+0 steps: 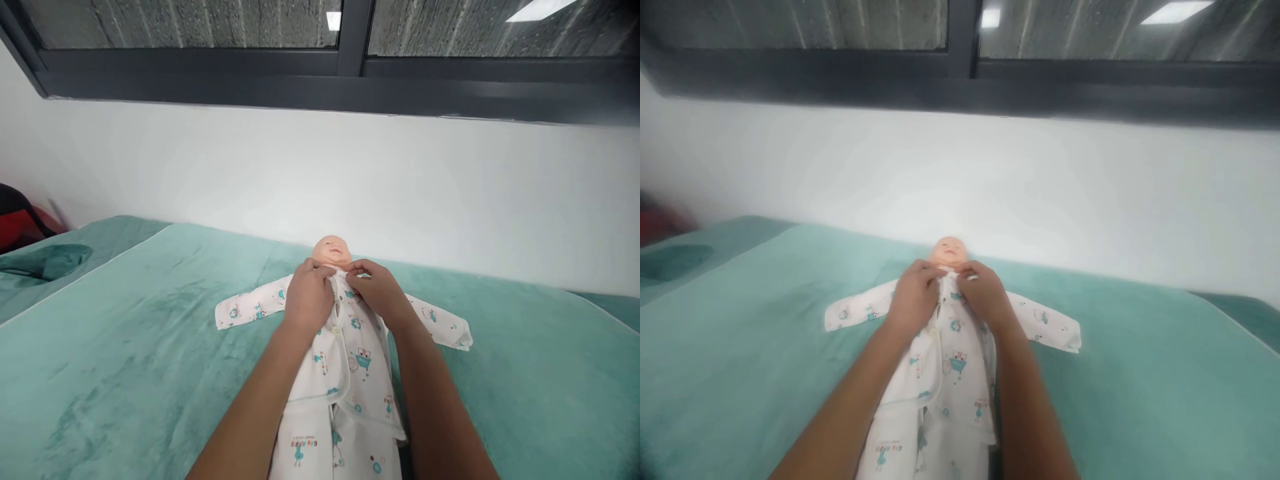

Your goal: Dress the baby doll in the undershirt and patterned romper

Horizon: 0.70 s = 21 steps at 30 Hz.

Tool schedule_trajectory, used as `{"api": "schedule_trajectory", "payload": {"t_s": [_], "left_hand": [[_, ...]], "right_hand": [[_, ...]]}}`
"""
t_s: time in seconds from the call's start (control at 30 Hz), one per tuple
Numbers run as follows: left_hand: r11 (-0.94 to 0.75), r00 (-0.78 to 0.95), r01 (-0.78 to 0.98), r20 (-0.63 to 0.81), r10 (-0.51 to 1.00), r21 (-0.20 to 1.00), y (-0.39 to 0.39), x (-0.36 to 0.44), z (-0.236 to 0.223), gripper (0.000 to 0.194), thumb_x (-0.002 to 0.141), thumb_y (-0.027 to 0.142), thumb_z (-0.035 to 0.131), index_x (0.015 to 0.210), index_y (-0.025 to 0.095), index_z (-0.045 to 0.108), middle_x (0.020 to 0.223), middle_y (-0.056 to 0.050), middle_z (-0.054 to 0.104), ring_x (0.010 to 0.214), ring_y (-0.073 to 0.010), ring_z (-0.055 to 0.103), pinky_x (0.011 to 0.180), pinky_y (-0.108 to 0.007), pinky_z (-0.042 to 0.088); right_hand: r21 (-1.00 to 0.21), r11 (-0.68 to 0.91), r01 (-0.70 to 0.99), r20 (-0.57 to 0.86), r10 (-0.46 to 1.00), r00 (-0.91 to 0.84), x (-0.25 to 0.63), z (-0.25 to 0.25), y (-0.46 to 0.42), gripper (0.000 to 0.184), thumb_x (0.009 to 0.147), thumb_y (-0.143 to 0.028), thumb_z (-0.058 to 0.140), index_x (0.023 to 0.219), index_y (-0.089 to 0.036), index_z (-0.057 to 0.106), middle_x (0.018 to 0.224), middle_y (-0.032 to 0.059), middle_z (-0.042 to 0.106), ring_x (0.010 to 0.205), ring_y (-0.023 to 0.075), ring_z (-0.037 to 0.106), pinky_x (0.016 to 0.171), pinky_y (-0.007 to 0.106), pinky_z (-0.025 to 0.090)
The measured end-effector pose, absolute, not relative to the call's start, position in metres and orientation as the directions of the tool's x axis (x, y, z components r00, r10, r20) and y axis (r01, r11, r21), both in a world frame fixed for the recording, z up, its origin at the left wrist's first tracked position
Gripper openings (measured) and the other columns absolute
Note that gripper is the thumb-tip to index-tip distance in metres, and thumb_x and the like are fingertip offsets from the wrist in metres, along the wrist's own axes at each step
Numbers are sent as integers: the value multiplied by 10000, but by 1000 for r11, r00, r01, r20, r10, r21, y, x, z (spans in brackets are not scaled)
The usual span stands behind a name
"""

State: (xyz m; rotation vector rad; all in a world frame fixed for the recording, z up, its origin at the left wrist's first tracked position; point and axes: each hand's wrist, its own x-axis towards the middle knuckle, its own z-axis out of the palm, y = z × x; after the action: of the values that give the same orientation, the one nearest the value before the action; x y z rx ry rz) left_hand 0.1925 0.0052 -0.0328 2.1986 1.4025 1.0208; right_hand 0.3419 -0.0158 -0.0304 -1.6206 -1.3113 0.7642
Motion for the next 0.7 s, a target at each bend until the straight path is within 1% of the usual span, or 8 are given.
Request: {"api": "schedule_trajectory", "payload": {"t_s": [0.1,0.17,0.23,0.33,0.4,0.5,0.6,0.7], "left_hand": [[-447,261,663,374,890,600,4,193,-34,359,853,80,419,1022,173,723,1117,-97,628,1041,-243,588,923,-393,478],[-455,268,647,376,887,612,4,193,-35,359,861,87,410,1039,171,711,1128,-104,622,1047,-245,583,924,-402,474],[-465,256,598,394,883,652,3,192,-36,351,870,94,403,1046,167,698,1123,-102,626,1055,-236,581,938,-398,464],[-461,196,484,422,885,744,-1,188,-36,310,873,111,420,1011,178,690,1070,-72,656,1021,-206,597,927,-364,463],[-439,163,418,410,897,795,-6,185,-34,265,867,138,450,962,195,691,1010,-46,676,939,-185,615,875,-338,475],[-376,157,374,342,927,848,-13,179,-32,202,851,185,494,898,208,690,903,-21,689,808,-168,612,787,-316,475],[-325,198,333,272,942,885,-17,172,-31,182,847,209,501,872,215,681,834,-4,681,771,-162,599,740,-295,459],[-311,244,292,244,939,905,-20,165,-31,179,856,235,496,871,218,674,841,1,666,773,-153,587,716,-276,444]], "right_hand": [[-899,-45,436,74,965,253,341,-31,-15,220,692,-288,538,867,-222,654,841,-7,658,573,121,524,561,277,405],[-893,-44,449,79,964,253,340,-31,-15,210,699,-298,539,859,-222,653,844,-5,663,583,122,524,568,277,406],[-888,-49,457,80,963,258,340,-29,-16,203,710,-321,549,858,-221,645,837,-1,664,595,127,530,577,279,412],[-854,-74,515,67,966,251,338,-20,-22,178,744,-387,554,763,-216,599,706,-9,632,583,136,524,575,283,407],[-803,-88,589,39,979,200,335,-10,-31,258,770,-453,542,666,-217,542,618,-11,592,556,138,499,547,282,383],[-719,-88,690,-30,995,96,328,4,-45,383,790,-532,520,580,-217,456,576,-3,553,509,126,428,479,276,305],[-650,-84,755,-61,996,58,321,12,-53,370,785,-481,545,564,-218,407,579,-3,518,490,108,360,452,273,237],[-609,-71,790,-73,997,33,318,13,-55,275,770,-387,564,596,-218,435,613,-5,514,503,105,344,455,272,217]]}}
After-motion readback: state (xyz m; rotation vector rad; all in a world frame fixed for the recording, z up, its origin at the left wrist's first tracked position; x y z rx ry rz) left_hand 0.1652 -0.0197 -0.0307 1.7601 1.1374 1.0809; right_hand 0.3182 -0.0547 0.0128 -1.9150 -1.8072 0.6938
